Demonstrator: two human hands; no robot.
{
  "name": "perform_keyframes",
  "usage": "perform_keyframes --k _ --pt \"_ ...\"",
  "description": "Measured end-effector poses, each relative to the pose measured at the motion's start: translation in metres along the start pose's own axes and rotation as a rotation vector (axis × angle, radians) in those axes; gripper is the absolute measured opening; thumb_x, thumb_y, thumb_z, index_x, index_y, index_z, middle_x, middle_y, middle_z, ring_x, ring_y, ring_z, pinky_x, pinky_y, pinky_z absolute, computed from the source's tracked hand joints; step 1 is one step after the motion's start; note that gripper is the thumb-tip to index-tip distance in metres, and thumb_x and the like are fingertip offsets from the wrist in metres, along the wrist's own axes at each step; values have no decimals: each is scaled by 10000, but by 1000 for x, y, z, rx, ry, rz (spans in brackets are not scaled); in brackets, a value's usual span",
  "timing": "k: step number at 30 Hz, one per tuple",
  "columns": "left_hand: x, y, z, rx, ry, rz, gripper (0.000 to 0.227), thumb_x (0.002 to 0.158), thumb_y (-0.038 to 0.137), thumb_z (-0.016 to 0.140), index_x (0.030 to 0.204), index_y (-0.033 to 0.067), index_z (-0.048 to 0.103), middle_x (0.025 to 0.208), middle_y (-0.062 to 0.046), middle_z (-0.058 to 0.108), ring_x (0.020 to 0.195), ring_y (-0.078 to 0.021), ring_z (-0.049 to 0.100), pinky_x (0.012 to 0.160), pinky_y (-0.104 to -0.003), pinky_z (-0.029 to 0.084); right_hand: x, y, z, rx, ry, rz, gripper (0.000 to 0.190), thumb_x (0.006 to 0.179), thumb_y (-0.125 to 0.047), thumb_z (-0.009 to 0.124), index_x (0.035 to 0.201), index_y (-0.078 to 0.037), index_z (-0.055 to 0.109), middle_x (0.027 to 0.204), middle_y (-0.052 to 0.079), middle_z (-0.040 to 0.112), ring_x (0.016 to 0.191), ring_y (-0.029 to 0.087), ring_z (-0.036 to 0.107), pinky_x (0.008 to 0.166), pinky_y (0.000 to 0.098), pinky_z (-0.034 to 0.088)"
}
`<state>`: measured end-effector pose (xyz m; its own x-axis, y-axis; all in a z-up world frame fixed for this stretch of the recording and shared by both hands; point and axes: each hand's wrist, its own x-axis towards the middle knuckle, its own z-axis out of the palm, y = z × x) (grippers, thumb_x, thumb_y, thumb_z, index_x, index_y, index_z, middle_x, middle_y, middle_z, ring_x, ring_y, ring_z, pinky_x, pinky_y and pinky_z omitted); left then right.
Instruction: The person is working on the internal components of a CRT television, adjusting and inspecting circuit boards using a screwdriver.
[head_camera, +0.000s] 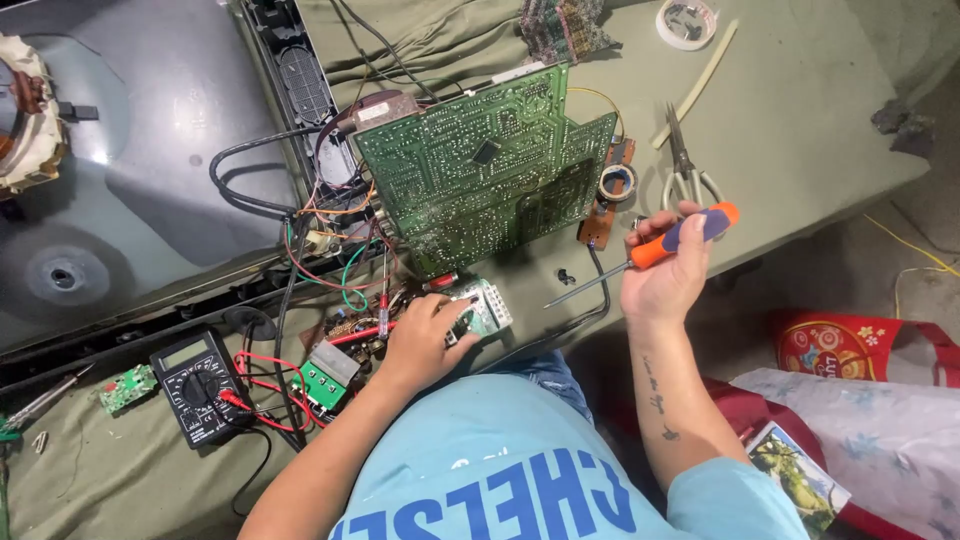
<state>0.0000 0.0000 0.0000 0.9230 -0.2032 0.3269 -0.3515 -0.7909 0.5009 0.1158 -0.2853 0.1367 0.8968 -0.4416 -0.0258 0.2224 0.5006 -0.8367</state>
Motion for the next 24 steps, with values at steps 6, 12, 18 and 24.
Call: perform_keyframes --k 6,12,18,24 --pt "20 12 -26 -701 126 -529 394 729 174 879 1114 160 794 929 -85 757 926 -220 721 873 -349 553 6 0 -9 9 5 5 265 1048 -444 567 1175 -211 569 849 30 630 783 166 627 706 278 545" --pt "35 13 -84 -1365 204 -821 199 888 210 651 991 70 747 810 -102 721 730 -186 671 685 -327 541 -1 4 0 -10 8 48 241 1050 -436 554 1151 -218 562 824 15 616 767 162 628 699 283 546" --pt "20 -4 -105 -1812 383 -974 298 856 356 601 774 85 691 663 -174 690 553 -323 663 532 -421 498 1 19 2 -42 -14 102 257 1043 -465 557 1155 -234 570 830 -8 623 772 147 631 709 277 555" --pt "24 4 -127 -1862 430 -888 324 914 344 600 823 55 716 718 -203 722 597 -336 697 540 -413 523 -7 24 13 -103 -22 133 268 1031 -510 526 1106 -262 593 870 -29 641 788 122 631 719 248 535"
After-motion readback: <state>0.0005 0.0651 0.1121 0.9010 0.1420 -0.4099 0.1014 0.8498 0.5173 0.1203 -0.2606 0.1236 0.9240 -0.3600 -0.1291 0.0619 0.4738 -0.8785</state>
